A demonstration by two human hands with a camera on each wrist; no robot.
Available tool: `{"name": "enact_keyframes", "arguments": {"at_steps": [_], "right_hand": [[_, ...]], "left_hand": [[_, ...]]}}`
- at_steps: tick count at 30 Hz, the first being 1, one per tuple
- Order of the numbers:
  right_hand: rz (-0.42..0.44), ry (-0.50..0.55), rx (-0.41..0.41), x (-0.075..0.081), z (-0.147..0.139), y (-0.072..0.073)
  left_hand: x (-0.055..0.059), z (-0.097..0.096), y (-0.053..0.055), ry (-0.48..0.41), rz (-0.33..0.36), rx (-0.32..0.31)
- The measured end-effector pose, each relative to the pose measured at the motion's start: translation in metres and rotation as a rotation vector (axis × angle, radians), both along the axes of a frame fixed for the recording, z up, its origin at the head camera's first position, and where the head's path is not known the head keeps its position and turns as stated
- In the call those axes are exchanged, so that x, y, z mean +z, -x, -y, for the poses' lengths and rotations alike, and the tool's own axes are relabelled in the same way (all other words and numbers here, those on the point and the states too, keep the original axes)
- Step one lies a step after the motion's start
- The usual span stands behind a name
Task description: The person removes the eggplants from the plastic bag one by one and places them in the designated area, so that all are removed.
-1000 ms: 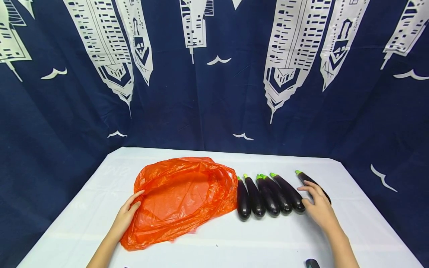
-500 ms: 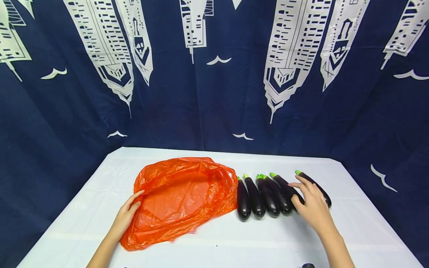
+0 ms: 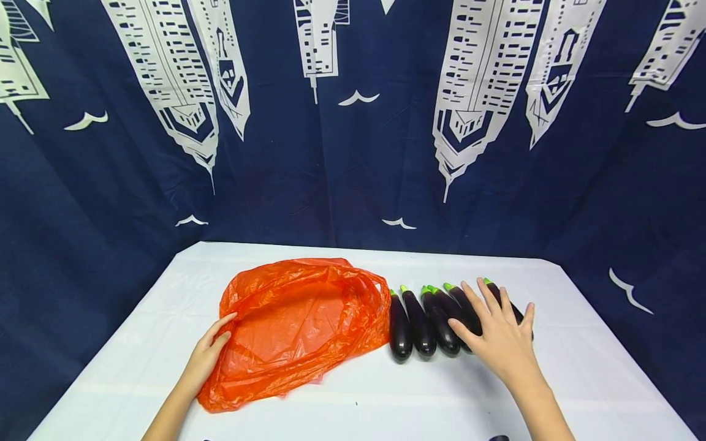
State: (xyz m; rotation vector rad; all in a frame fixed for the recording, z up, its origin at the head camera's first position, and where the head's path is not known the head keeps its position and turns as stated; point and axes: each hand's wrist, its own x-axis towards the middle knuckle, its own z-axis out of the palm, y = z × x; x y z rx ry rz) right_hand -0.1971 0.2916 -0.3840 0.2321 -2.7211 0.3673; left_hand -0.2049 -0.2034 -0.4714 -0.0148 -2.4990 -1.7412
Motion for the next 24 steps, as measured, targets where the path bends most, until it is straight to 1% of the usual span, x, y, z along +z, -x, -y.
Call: {"name": "enact_keyframes", "arguments": {"at_steps": [4,10,14,19,24], "right_hand": [[0.055,-0.061,-0.027,-0.0027,0.0004,0.0028],[0.104,-0.101,-0.032,-0.0085,0.0003,0.0071],[0.142,-0.105,-0.041,-0.0091,0.0011,0.0071],[0.182,-0.089,-0.033,-0.0079,0.0041,0.0061],[0.205,-0.054,-0.025,-0.007,0.0076,0.0061]], "left_hand": [[-0.0003,-0.0003,0.0002,0.001,-0.007,-0.004],[-0.0005,-0.0008,0.0015,0.003,-0.006,-0.005],[-0.0005,-0.001,0.0031,0.004,-0.007,-0.008],[-0.0008,-0.0007,0.0019,-0.016,-0.008,-0.006],[-0.002,-0.0003,0.0003,-0.009,-0.053,0.002]]}}
